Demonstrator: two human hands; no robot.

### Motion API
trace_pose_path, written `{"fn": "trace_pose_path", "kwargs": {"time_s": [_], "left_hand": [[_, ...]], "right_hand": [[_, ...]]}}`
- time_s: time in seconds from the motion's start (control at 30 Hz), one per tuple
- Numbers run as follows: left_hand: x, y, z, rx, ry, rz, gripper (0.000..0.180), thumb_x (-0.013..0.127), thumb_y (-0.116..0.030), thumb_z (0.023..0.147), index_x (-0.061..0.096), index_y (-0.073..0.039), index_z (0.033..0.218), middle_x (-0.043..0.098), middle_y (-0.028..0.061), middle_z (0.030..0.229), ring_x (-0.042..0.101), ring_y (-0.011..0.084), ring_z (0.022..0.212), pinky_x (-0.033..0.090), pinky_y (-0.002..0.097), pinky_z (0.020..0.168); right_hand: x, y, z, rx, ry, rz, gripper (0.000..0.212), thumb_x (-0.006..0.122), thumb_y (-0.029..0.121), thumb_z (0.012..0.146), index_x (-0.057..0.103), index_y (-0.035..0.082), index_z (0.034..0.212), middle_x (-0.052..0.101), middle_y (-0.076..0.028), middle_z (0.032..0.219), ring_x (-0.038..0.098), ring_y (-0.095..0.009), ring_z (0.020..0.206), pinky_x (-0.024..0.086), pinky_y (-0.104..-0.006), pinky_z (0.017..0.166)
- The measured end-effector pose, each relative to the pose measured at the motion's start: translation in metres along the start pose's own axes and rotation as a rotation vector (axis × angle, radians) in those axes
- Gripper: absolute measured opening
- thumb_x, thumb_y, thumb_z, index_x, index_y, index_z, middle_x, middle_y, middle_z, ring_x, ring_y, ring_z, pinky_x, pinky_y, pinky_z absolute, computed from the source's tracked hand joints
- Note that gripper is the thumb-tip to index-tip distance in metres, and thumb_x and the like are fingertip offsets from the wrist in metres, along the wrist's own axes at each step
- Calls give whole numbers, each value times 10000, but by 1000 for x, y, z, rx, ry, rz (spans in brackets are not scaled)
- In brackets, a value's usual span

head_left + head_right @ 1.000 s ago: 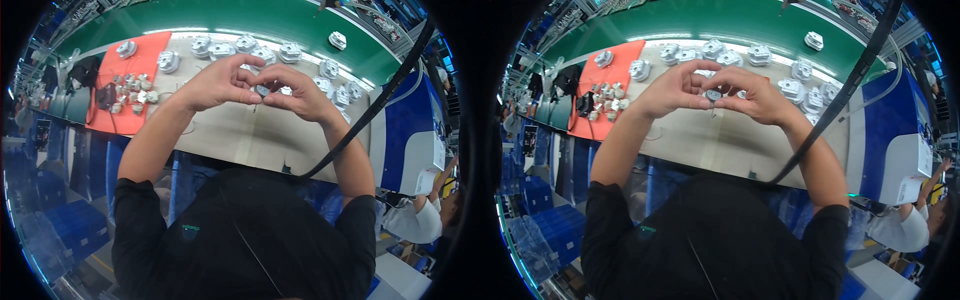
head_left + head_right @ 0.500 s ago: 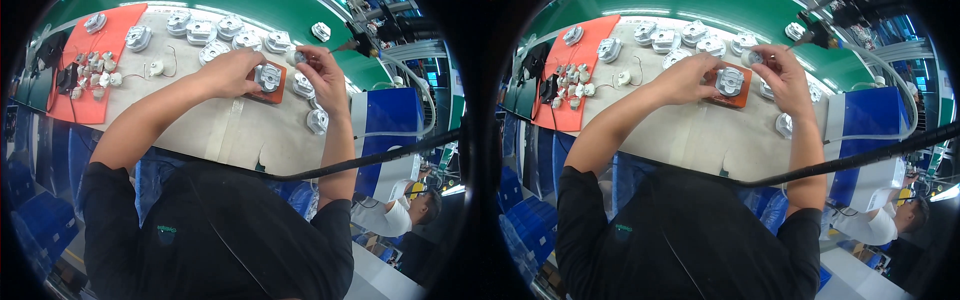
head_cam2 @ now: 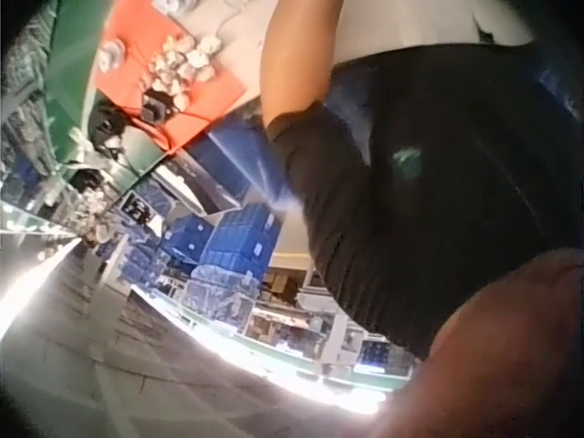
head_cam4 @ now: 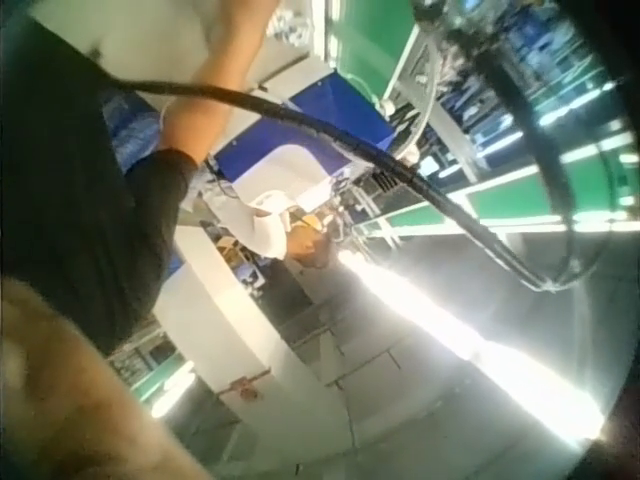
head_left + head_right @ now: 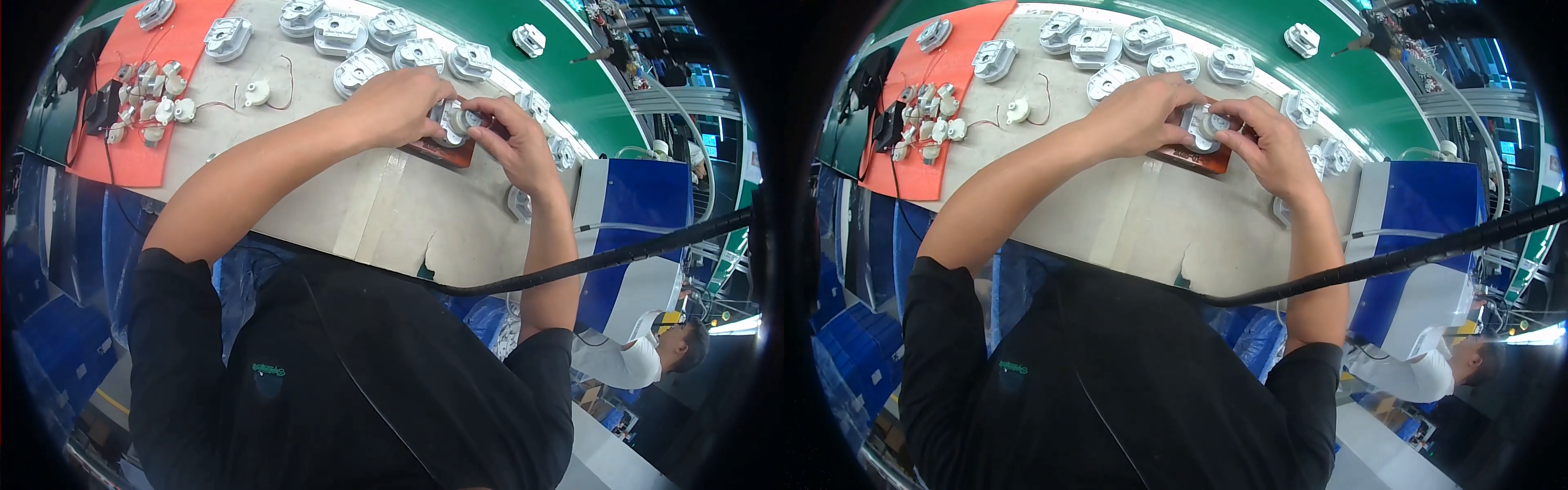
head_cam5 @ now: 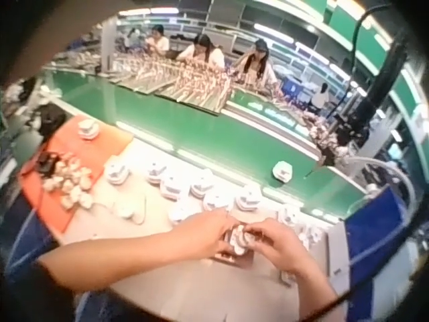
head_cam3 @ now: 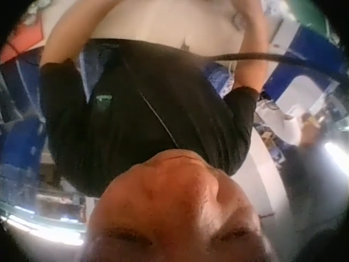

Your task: Assembling electronic components by placing small motors into housings and securing them with an electric screwdriver.

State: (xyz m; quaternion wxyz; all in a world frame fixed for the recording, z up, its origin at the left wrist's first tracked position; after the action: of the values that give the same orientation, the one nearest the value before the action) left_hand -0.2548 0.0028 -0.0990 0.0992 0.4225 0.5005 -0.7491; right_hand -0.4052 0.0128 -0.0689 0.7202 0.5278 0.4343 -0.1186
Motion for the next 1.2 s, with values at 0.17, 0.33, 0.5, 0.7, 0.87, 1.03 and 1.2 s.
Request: {"fn": "trace_pose_path", "kwargs": {"time_s": [0.17,0.33,0.5,0.7,0.87,1.03,1.2], "left_hand": [[3,2,0,9,-6,-13,406,795,-224,807,699,-88,1178,641,131,1009,639,330,985,513,438,843],[1,1,1,49,-32,-12,416,783,-175,804,690,-91,1200,618,119,951,620,313,914,499,421,812],[-2,2,0,77,59,-76,399,744,-109,810,690,-80,1204,644,128,1001,634,320,946,509,421,842],[0,3,6,99,-6,29,318,703,-121,866,707,-54,1176,679,181,1036,656,376,1013,518,460,881],[-2,0,6,105,-88,58,251,623,-114,920,703,-48,1149,670,161,1011,646,362,995,513,444,862],[-20,4,-6,74,-175,10,304,559,-127,982,644,-22,1254,642,175,1165,640,350,1044,519,423,901],[-40,-9,1,17,-124,-144,351,629,-168,945,645,-3,1255,645,175,1190,653,334,1055,515,415,938]], "right_hand": [[1,17,2,-77,36,-281,298,706,154,910,690,193,1205,628,-66,933,641,-279,811,512,-390,710],[2,10,4,-78,63,-260,321,690,161,918,688,229,1232,627,-67,933,646,-301,842,517,-405,729],[4,5,2,-83,58,-256,359,682,165,928,683,261,1273,634,-69,936,652,-293,858,518,-406,746],[5,4,-5,-83,-10,-193,399,669,138,937,666,262,1317,642,-82,968,656,-295,868,523,-399,766],[4,5,-11,-23,-107,-163,433,688,117,919,654,222,1337,663,-96,1074,666,-308,940,535,-398,810],[-22,42,-44,-156,-329,-305,383,729,105,887,668,130,1265,677,-114,1177,679,-313,1010,556,-385,859],[-111,104,-71,-504,-910,-350,351,814,-26,794,665,-25,1111,708,-145,1069,700,-208,934,566,-316,848]]}}
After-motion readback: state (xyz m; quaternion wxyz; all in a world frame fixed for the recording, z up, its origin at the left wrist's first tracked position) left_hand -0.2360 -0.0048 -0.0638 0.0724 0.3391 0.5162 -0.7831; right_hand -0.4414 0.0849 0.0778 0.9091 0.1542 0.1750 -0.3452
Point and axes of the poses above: each hand's wrist, its own z-axis towards the middle knuckle, its own x-axis out of the palm, y = z × x, the point moved 8 cm from there along z, towards the middle knuckle
